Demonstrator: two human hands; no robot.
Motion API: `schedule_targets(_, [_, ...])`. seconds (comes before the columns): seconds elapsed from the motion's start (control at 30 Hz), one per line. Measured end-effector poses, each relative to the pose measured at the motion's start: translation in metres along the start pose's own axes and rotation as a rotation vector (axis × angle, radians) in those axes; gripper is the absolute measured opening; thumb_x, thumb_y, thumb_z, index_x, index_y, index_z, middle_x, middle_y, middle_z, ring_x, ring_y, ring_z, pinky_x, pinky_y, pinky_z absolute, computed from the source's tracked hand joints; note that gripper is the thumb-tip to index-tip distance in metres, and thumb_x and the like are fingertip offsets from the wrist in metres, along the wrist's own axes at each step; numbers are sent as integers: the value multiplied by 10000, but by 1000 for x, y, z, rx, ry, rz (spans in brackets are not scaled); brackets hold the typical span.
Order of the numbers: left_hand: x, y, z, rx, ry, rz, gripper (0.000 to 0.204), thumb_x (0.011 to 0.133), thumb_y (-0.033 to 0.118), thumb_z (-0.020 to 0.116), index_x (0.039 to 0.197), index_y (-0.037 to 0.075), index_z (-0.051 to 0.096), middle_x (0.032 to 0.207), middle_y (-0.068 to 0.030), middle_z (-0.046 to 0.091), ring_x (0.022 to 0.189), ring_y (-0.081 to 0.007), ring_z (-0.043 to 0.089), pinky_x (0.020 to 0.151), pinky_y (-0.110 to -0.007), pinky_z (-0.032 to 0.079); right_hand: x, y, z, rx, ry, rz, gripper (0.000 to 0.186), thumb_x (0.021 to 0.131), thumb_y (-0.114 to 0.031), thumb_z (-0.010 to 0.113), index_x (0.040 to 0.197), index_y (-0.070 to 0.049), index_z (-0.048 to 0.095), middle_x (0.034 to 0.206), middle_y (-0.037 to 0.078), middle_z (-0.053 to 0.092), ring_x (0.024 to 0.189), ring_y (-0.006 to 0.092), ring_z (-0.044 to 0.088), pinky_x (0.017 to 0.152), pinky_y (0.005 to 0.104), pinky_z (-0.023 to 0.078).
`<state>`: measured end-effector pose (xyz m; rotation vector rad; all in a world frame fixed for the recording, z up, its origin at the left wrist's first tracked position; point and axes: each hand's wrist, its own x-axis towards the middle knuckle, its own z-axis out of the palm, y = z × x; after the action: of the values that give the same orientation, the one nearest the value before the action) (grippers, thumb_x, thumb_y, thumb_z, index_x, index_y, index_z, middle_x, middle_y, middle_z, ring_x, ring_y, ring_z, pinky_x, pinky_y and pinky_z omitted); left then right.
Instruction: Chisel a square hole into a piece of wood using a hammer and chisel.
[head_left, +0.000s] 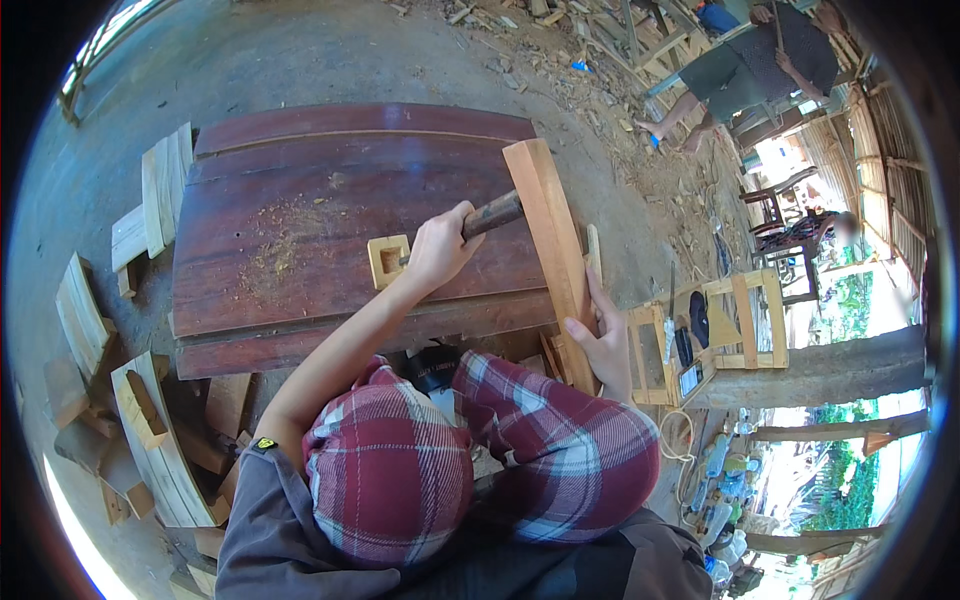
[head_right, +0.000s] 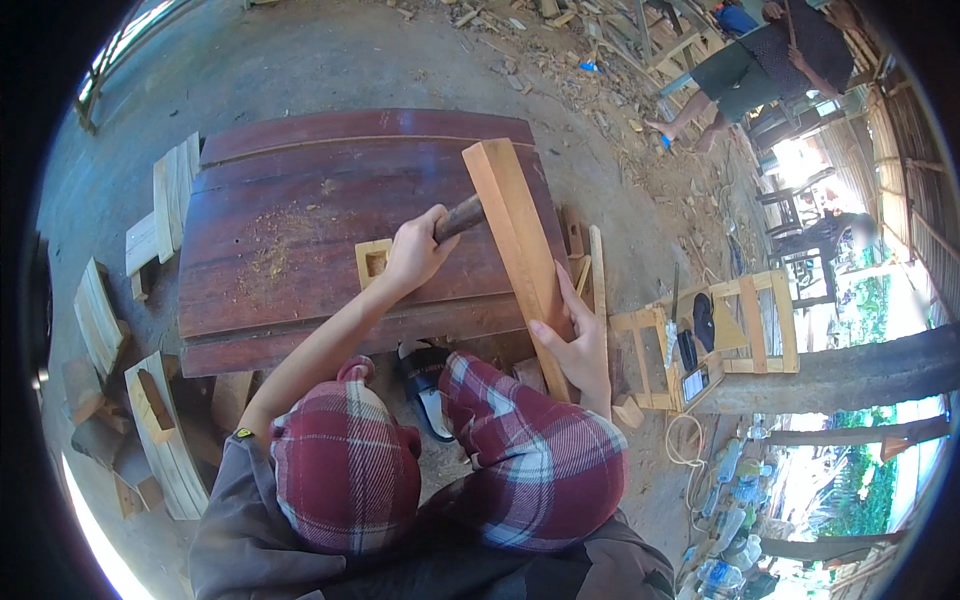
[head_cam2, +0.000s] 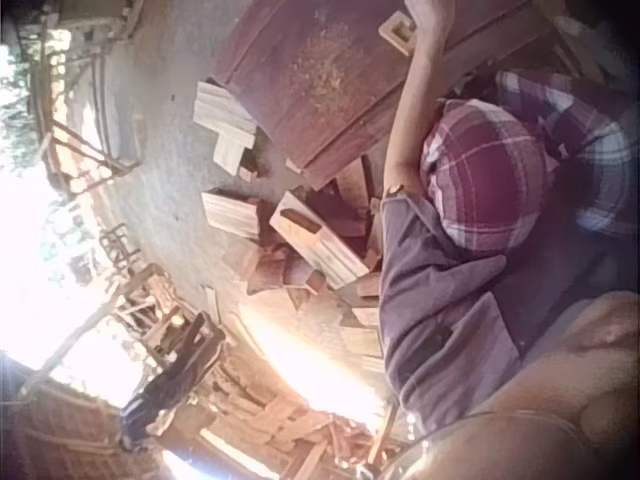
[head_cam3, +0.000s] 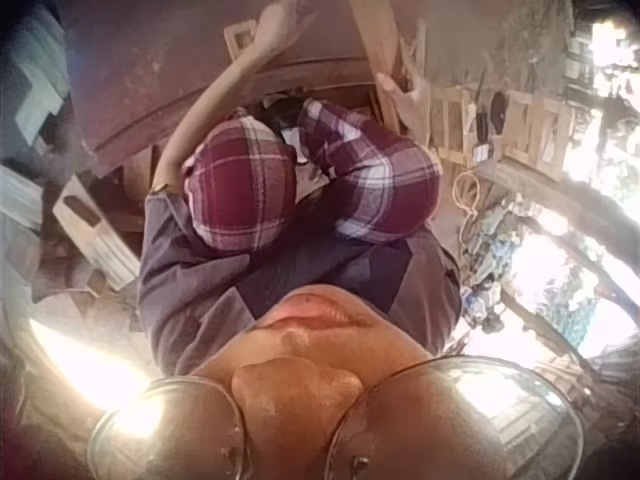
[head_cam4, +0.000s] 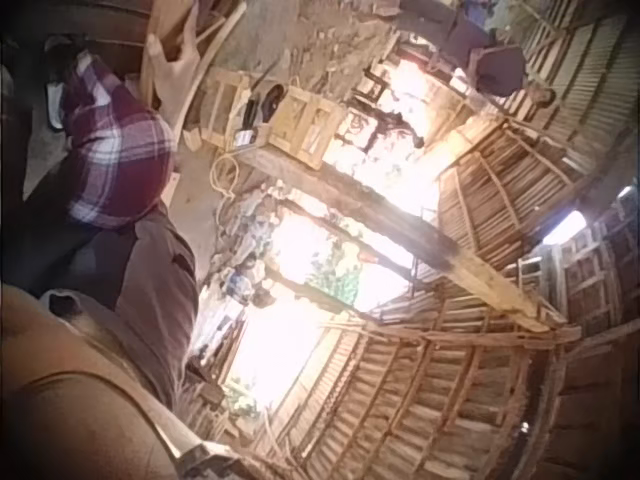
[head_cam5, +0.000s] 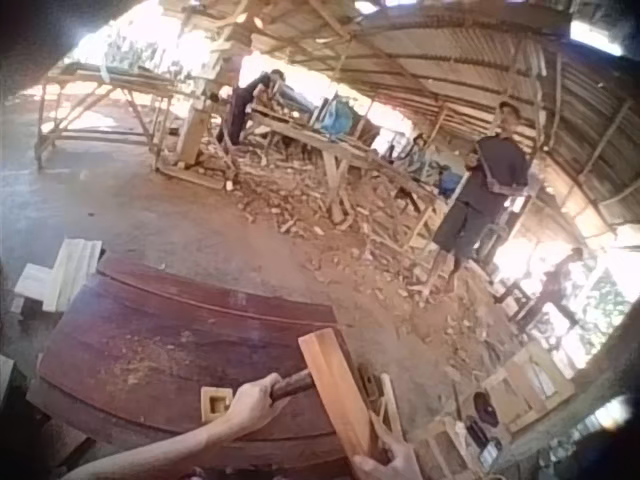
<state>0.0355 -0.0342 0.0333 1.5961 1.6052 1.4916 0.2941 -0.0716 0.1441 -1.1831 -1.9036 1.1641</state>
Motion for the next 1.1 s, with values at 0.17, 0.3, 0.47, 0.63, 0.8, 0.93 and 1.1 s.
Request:
schedule_targets(0.17, [6, 3, -1, 14, -6, 4, 206, 823, 155, 683, 921, 44, 540, 782, -227, 628, 786, -435, 616, 669, -485, 488, 2, -10, 3, 42, 11, -29, 824, 812, -219, 744, 1478, 46, 337, 1455, 180, 464, 1345, 219, 428, 1116, 336, 308])
schedule_targets(0.3, [6, 1, 5, 24, -27, 27, 224, 804, 155, 696, 911, 51, 530, 774, -229, 626, 786, -443, 614, 670, -495, 482, -1, -1, 1, -12, -16, -11, 804, 825, -208, 734, 1485, 25, 338, 1457, 164, 469, 1326, 207, 449, 1102, 328, 326])
schedule_targets(0.47, [-1, -2, 2, 63, -16, 16, 244, 792, 180, 715, 950, 66, 568, 792, -217, 652, 787, -427, 638, 677, -510, 502, 1, 2, 1, -64, -26, -5, 804, 822, -216, 733, 1487, 12, 344, 1460, 152, 470, 1313, 200, 459, 1096, 322, 335])
schedule_targets(0.63, [-7, 1, 13, 69, -52, 34, 267, 794, 192, 717, 973, 80, 554, 824, -210, 655, 810, -418, 648, 697, -507, 514, -10, 10, -11, -9, -53, 82, 757, 823, -113, 655, 1493, 19, 330, 1482, 144, 435, 1304, 201, 461, 1079, 309, 348])
schedule_targets(0.8, [-2, 0, 13, 56, -20, 97, 254, 769, 178, 710, 944, 88, 549, 791, -169, 637, 815, -400, 635, 711, -510, 490, -11, -33, 2, -310, -24, 195, 682, 910, -173, 582, 1517, -29, 307, 1449, 163, 469, 1280, 243, 483, 1064, 313, 363])
schedule_targets(0.93, [4, -13, 12, 69, -39, 60, 199, 793, 251, 697, 909, 115, 609, 777, -140, 655, 774, -372, 653, 688, -490, 506, -4, -2, -5, -354, -24, 34, 644, 983, -288, 549, 1508, -7, 304, 1488, 186, 414, 1325, 257, 436, 1088, 335, 343])
schedule_targets(1.1, [3, -19, 28, 86, -6, 124, 210, 810, 272, 687, 910, 102, 615, 754, -122, 659, 754, -354, 661, 671, -479, 512, -1, 33, -21, -262, 51, 142, 706, 969, -453, 534, 1508, -48, 325, 1532, 173, 354, 1349, 288, 424, 1100, 366, 352])
